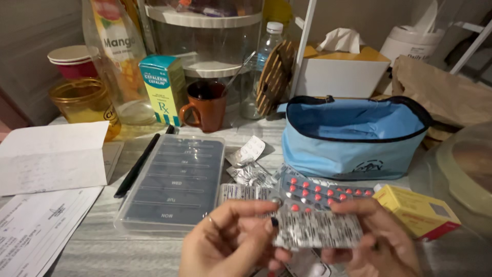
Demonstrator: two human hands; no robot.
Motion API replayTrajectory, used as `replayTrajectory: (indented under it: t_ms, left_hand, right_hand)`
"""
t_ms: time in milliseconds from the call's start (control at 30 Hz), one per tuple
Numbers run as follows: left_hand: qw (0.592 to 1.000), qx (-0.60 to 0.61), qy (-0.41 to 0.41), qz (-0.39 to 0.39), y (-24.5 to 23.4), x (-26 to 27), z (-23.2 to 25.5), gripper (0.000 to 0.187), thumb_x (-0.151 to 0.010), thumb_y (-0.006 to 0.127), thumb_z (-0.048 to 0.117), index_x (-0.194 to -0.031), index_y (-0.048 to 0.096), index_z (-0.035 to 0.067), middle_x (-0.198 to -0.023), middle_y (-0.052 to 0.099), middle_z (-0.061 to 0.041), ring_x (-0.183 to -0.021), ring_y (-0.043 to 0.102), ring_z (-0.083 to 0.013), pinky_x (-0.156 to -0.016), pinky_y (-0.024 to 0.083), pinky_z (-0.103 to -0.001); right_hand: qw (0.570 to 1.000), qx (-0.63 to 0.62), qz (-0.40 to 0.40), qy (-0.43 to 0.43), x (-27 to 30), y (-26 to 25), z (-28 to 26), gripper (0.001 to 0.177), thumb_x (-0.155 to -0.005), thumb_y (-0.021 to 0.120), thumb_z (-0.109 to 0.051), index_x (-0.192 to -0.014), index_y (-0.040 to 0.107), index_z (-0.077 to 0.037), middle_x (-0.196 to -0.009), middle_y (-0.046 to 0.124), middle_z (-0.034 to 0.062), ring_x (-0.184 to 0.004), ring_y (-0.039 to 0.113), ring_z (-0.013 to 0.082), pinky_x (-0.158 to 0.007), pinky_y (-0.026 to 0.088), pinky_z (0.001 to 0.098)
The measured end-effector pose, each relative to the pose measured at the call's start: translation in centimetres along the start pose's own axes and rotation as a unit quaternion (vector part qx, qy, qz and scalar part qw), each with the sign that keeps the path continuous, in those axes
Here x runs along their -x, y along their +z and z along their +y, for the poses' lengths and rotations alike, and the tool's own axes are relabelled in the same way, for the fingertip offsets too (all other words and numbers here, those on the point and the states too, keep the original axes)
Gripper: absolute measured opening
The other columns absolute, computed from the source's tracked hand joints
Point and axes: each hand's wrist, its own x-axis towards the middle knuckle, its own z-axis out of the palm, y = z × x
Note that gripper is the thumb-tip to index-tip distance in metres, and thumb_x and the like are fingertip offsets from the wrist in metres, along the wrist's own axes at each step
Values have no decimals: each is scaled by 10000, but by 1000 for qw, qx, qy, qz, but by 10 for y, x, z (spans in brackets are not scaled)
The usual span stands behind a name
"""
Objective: The person unpacks blister packs of pills from a brown paper bag and places them on a table. They then open a blue insulated bag and a weekly pill organizer, arranging the pills on the table and inside the organizer.
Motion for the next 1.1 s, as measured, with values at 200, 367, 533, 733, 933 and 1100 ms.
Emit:
replayTrajectory:
  t_ms: [200,367,533,733,933,1100]
  left_hand:
    - [998,21,50,39,15,-15,26,246,-852,689,29,-1069,722,-82,-748,736,-87,-628,721,-161,-567,580,-273]
    - [987,-20,156,-29,14,-46,43,246,-905,680,67,-1111,707,-64,-822,741,-87,-699,737,-152,-630,592,-265]
    - [991,-32,132,1,13,-61,40,280,-878,680,69,-1137,713,-34,-816,739,-82,-704,744,-155,-624,592,-275]
    - [993,-19,120,-15,16,-57,46,398,-862,681,39,-1256,712,-2,-887,694,-48,-797,753,-160,-667,606,-276]
    - [993,-8,116,-18,16,-56,44,483,-848,650,-27,-1322,695,54,-961,647,-28,-835,741,-160,-675,613,-292]
    - [993,-16,114,-19,14,-58,44,482,-849,632,-42,-1320,680,46,-996,669,-16,-852,746,-152,-686,630,-302]
  right_hand:
    - [997,43,71,4,-28,43,-11,435,-1059,548,-126,-1430,506,98,-1140,641,213,-986,705,260,-847,590,405]
    - [990,35,133,28,-71,66,-22,391,-1057,511,-122,-1405,552,51,-1104,681,164,-931,698,214,-834,581,360]
    - [986,22,159,44,-93,72,-25,340,-1053,489,-163,-1297,590,50,-1037,670,129,-863,684,176,-771,582,338]
    - [975,35,209,73,-97,68,-23,339,-1030,491,-168,-1278,611,31,-998,678,122,-802,680,191,-734,568,343]
    - [975,32,212,54,-92,61,-20,341,-1019,511,-129,-1292,632,36,-945,661,105,-791,674,193,-702,556,362]
    - [971,43,223,69,-95,61,-23,374,-1012,492,-140,-1293,642,56,-936,678,139,-780,677,202,-699,564,366]
